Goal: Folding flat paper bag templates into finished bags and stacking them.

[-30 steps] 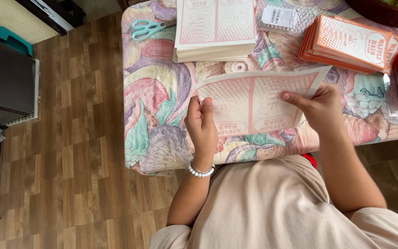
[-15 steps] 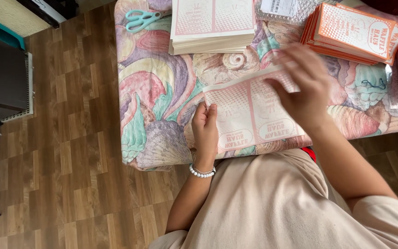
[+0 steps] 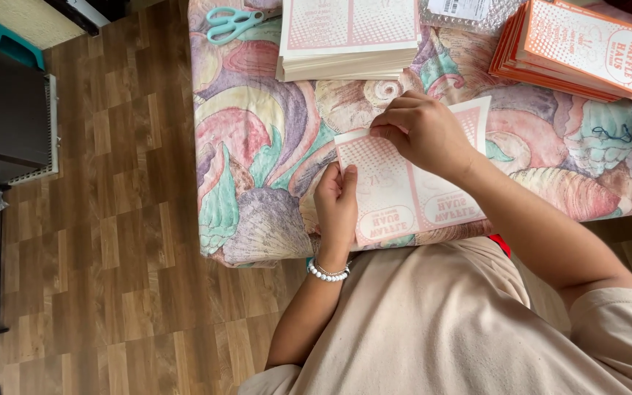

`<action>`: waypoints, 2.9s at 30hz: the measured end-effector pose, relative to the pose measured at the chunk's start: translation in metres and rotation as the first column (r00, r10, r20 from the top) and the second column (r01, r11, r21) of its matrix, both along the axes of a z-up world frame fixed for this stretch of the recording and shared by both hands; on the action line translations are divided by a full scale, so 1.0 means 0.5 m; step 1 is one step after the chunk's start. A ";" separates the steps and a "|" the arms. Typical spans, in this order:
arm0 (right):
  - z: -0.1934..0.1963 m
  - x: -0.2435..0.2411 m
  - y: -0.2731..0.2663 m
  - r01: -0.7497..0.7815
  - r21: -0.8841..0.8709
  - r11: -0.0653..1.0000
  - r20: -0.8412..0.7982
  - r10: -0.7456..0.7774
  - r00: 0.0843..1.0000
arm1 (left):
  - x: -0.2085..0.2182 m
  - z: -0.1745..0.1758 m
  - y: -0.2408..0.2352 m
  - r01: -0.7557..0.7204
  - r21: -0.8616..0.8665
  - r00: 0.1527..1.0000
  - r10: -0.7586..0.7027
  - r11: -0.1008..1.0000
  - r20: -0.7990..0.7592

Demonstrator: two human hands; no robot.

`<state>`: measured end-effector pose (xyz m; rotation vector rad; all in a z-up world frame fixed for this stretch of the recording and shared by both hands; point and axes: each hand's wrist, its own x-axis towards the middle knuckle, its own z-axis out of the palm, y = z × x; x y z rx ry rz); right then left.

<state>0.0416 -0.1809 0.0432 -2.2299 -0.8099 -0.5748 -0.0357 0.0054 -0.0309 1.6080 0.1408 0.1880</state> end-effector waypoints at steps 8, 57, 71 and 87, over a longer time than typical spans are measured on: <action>-0.052 0.062 0.001 -0.055 -0.048 0.997 -0.241 0.042 0.970 | 0.151 0.071 0.100 0.002 0.632 0.894 -0.284 0.775 0.346; -0.064 0.040 -0.057 0.042 -0.767 0.640 0.277 0.272 0.921 | 0.245 0.089 0.106 -0.258 0.952 0.231 -0.947 0.162 0.224; -0.031 0.021 -0.032 0.064 -0.751 0.657 0.273 0.221 0.936 | 0.234 0.111 0.103 -0.324 0.941 0.248 -0.952 0.093 0.180; -0.016 0.023 -0.021 0.051 -0.796 0.604 0.198 0.179 0.964 | 0.150 0.180 0.112 -0.013 0.990 0.600 -0.793 -0.138 -0.103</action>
